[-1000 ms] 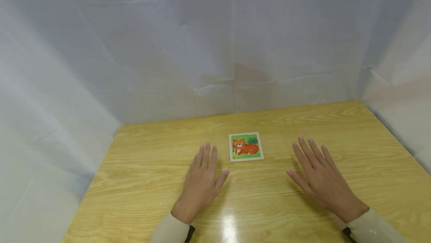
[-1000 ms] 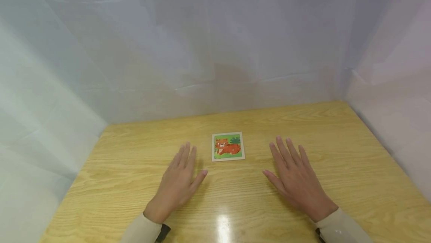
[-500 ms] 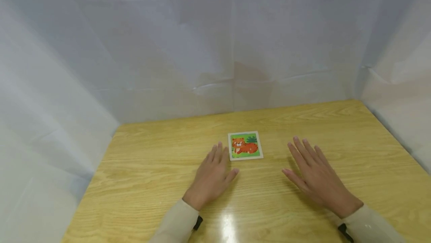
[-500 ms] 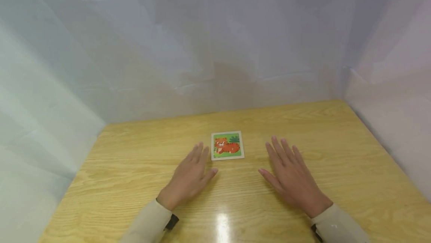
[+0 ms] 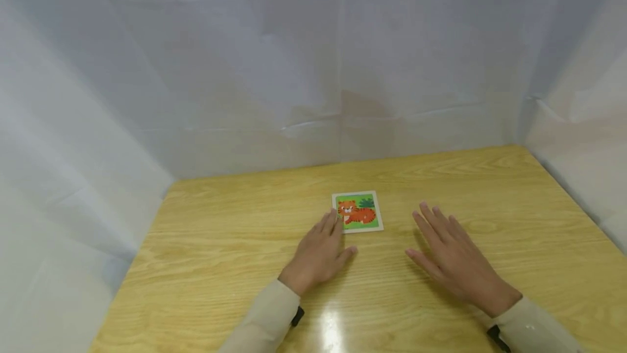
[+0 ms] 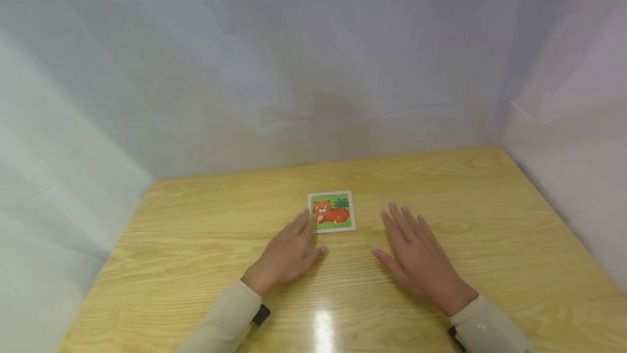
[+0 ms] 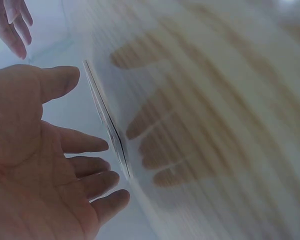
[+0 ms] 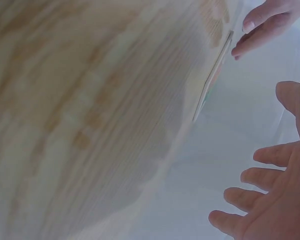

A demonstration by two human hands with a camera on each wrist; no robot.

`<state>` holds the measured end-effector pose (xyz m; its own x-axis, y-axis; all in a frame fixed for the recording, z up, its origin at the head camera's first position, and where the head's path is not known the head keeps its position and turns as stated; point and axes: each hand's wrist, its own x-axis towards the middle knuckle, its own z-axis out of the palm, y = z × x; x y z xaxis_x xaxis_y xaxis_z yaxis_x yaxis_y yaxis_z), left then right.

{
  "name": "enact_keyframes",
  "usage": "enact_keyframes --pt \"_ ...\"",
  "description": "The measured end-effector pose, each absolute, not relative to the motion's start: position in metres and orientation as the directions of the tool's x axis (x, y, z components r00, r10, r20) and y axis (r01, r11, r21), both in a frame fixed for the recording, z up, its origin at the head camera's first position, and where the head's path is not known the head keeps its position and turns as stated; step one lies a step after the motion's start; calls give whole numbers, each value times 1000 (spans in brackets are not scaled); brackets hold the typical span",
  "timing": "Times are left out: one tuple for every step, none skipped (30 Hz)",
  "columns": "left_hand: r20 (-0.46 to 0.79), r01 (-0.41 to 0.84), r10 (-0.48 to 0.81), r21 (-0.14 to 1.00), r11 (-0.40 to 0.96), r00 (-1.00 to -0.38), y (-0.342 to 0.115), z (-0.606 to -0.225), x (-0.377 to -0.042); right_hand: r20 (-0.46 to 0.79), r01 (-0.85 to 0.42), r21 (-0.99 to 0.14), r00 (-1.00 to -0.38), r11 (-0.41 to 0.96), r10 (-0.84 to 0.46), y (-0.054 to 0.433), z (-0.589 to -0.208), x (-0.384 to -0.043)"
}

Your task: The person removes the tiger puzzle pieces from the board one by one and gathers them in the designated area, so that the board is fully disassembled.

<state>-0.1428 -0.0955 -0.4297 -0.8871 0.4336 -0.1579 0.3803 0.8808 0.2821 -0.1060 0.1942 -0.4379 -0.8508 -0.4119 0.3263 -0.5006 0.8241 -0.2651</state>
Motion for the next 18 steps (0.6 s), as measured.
enact_keyframes --pt "-162 382 436 282 880 -885 -95 -430 -143 332 -504 -261 -848 823 -414 194 -438 -106" --pt "-167 383 438 280 880 -884 -94 -430 -143 334 -506 -258 -846 823 -416 194 -438 -106" --pt "-171 385 440 281 879 -881 -94 -431 -143 336 -510 -257 -844 821 -419 193 -438 -106" --pt "-175 385 442 283 878 -880 -93 -430 -143 339 -514 -257 -841 818 -422 193 -438 -106" --pt "-181 383 442 286 878 -879 -93 -431 -143 337 -517 -259 -840 816 -426 193 -437 -106" --pt "-187 382 442 285 879 -878 -93 -430 -143 337 -520 -260 -838 813 -428 193 -437 -106" --pt "-191 381 441 283 880 -877 -92 -430 -143 336 -522 -261 -838 812 -431 192 -437 -107" --pt "-194 381 440 280 881 -877 -92 -430 -143 331 -523 -267 -838 809 -433 192 -437 -107" --pt "-196 381 440 278 882 -876 -92 -430 -143 326 -523 -273 -840 807 -434 191 -437 -107" --pt "-198 380 439 275 883 -876 -92 -430 -143 320 -522 -278 -842 806 -435 191 -436 -108" --pt "-201 381 439 270 884 -876 -92 -430 -143 318 -523 -280 -842 805 -436 190 -437 -108" --pt "-203 382 439 264 886 -875 -92 -429 -143 317 -524 -281 -841 804 -438 189 -437 -109" --pt "-204 386 440 257 886 -874 -92 -429 -142 316 -524 -283 -842 803 -438 189 -437 -110" --pt "-205 388 442 255 885 -873 -92 -429 -142 315 -525 -287 -842 801 -439 188 -438 -110" --pt "-210 394 446 249 885 -870 -92 -428 -141 317 -528 -288 -840 799 -440 188 -438 -111" --pt "-214 400 451 241 884 -867 -92 -428 -140 322 -531 -288 -838 797 -441 187 -438 -111" --pt "-222 404 454 238 883 -863 -92 -428 -139 329 -536 -285 -834 795 -444 187 -439 -112" --pt "-228 407 457 236 882 -860 -92 -427 -137 330 -538 -287 -832 792 -446 186 -439 -112"
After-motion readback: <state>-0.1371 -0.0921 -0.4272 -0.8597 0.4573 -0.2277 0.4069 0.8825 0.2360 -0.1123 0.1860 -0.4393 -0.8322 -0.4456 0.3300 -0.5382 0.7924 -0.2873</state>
